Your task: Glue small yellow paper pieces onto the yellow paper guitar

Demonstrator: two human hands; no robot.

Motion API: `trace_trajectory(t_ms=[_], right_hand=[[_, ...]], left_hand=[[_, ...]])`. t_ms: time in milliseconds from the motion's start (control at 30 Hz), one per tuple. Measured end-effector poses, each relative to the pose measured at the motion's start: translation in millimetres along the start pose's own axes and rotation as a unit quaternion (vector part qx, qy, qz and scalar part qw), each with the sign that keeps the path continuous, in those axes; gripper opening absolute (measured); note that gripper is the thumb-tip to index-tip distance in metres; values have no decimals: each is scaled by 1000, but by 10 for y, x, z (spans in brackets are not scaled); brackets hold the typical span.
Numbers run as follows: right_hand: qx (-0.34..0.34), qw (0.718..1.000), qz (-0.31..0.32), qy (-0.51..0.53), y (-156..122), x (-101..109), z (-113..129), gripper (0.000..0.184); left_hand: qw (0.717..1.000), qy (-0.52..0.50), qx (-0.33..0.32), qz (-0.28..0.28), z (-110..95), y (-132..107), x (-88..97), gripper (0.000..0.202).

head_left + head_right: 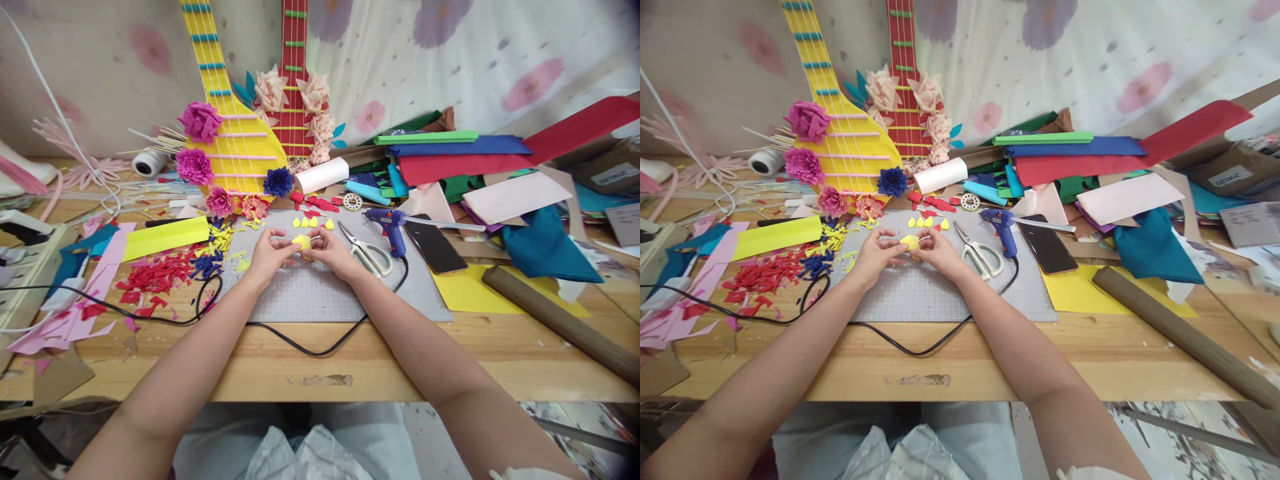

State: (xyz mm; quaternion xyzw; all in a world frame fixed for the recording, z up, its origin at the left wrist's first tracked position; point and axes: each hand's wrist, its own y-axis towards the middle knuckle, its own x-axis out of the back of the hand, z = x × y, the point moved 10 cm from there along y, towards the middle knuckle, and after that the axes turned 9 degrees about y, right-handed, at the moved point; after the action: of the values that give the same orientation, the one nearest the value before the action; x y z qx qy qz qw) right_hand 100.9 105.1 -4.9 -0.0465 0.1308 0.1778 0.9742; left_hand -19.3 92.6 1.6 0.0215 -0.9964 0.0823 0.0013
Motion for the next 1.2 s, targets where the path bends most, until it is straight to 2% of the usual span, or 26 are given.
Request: trace_trajectory(t_ms=[433, 533, 633, 733, 767, 800, 833, 933, 1000, 1033, 1100, 1200], right_hand=[[13, 1000, 6, 7, -11, 14, 3, 41], [15, 1000, 3, -2, 2, 13, -2, 41], [42, 998, -31, -33, -5, 139, 151, 37], [80, 979, -85, -167, -122, 362, 513, 26], [83, 958, -107, -252, -191, 436, 645, 22], [80, 925, -132, -348, -271, 507, 765, 20], [56, 877, -147, -454, -348, 561, 836, 19], [-47, 720, -152, -675, -544, 675, 808, 17], [-77, 652, -139, -742, -610, 670, 706, 22], [-78, 630, -136, -761, -621, 654, 659, 23], [-71, 604, -146, -780, -615, 628, 603, 26], [-84, 592, -171, -783, -596, 656, 581, 30]], left_hand=[[999, 24, -19, 34, 42, 2, -57, 52], [999, 22, -19, 26, 50, 16, -49, 52], [1000, -9, -8, -18, 50, 25, 46, 55], [996, -61, 9, -65, 43, 8, 169, 52], [994, -80, 15, -75, 44, 0, 201, 50], [991, -98, 21, -84, 48, -8, 229, 49], [989, -115, 27, -93, 56, -16, 255, 48], [979, -164, 32, -120, 75, -34, 314, 45], [972, -189, 30, -135, 81, -39, 340, 43], [969, -199, 30, -140, 84, -39, 347, 42], [965, -214, 32, -148, 91, -38, 358, 40], [959, -240, 35, -147, 100, -30, 364, 36]])
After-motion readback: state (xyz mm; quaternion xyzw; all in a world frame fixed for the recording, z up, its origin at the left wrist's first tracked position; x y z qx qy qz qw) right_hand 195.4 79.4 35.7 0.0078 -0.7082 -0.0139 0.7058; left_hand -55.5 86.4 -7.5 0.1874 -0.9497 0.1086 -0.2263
